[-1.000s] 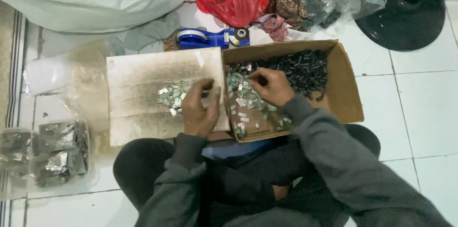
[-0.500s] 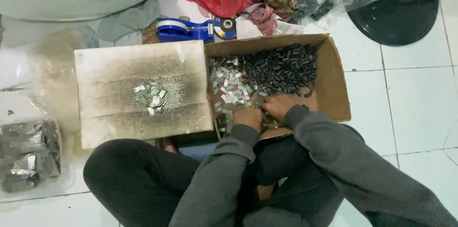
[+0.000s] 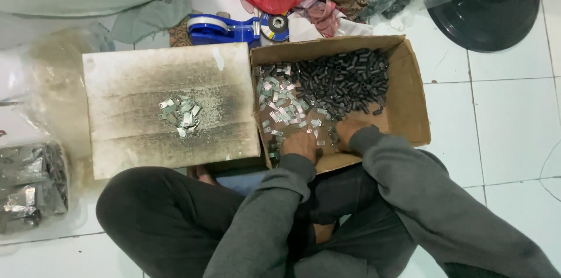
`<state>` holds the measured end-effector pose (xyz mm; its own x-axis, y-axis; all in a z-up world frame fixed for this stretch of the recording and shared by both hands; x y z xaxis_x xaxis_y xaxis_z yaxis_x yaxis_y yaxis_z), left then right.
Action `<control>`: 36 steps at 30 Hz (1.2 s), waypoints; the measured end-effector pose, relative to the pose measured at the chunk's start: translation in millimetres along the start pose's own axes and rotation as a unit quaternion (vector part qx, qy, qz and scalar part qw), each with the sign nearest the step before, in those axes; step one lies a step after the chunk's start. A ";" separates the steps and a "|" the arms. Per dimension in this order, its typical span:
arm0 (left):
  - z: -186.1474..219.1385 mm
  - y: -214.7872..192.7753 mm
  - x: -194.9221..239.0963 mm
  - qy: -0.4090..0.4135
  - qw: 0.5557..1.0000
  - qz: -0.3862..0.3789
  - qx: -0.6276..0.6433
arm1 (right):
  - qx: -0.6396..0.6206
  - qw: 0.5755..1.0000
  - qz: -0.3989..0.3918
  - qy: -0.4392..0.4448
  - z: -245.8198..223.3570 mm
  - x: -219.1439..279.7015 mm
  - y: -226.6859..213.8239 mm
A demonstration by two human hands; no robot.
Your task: The person sits on the floor and sorts small electronic components from a cardboard box onto a white board. They separate green circuit board pieces from black cylindrical parts by hand, placing the sorted green pieces into a pile on the board.
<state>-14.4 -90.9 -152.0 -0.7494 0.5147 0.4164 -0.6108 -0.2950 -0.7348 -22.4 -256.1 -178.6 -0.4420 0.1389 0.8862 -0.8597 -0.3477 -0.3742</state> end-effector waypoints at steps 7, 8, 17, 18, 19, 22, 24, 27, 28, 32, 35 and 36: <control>-4.9 -33.8 7.3 -0.036 0.993 -0.038 0.101 | -0.243 0.956 0.163 0.016 22.3 -0.7 -33.7; -0.9 -39.0 10.6 -0.027 0.994 -0.052 0.094 | -0.160 0.977 0.136 0.026 20.1 -3.1 -22.2; 17.4 -63.4 26.9 -0.009 0.969 -0.116 0.216 | -0.310 0.934 0.175 -0.016 22.6 7.8 -38.5; 18.9 -59.7 27.4 0.000 0.965 -0.125 0.230 | -0.309 0.933 0.185 0.021 34.9 -5.1 -27.3; 18.3 -57.2 25.4 -0.001 0.965 -0.126 0.230 | -0.309 0.933 0.184 0.021 30.3 2.5 -28.7; 19.1 -47.1 17.0 0.016 0.954 -0.141 0.266 | -0.128 0.987 0.092 0.026 15.7 10.1 -20.1; 15.5 -33.3 12.7 0.016 0.943 -0.164 0.288 | -0.293 0.951 0.098 -0.024 6.1 2.4 -16.8; 1.9 1.5 -4.3 0.017 0.940 -0.131 0.315 | -0.359 0.914 0.190 0.004 30.6 33.6 -56.7; 5.9 -17.5 3.9 0.016 0.940 -0.128 0.315 | -0.358 0.914 0.191 0.002 33.4 22.2 -50.7; 10.7 -27.5 -4.5 0.037 0.979 -0.098 0.174 | -0.241 0.953 0.178 0.046 26.2 44.4 -60.6; 23.7 -6.7 -26.7 0.088 0.989 -0.083 0.082 | -0.148 0.970 0.189 0.035 13.7 42.0 -65.9; 29.9 -2.6 -33.0 0.107 0.990 -0.088 0.041 | -0.112 0.971 0.210 0.033 12.7 29.6 -65.0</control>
<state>4.3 -131.2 -147.8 -0.5645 0.7194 0.4047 -0.7516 -0.2453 -0.6124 23.7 -241.1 -124.6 -0.7742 0.0911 0.6263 -0.6315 -0.1767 -0.7550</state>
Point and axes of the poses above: each hand's wrist, its own x-axis away from the middle knuckle, its own y-axis out of the palm, z = x × y, the point moved 7 cm from there along -x, towards the middle knuckle, and after that the axes turned 14 degrees about x, right-handed, at the moved point
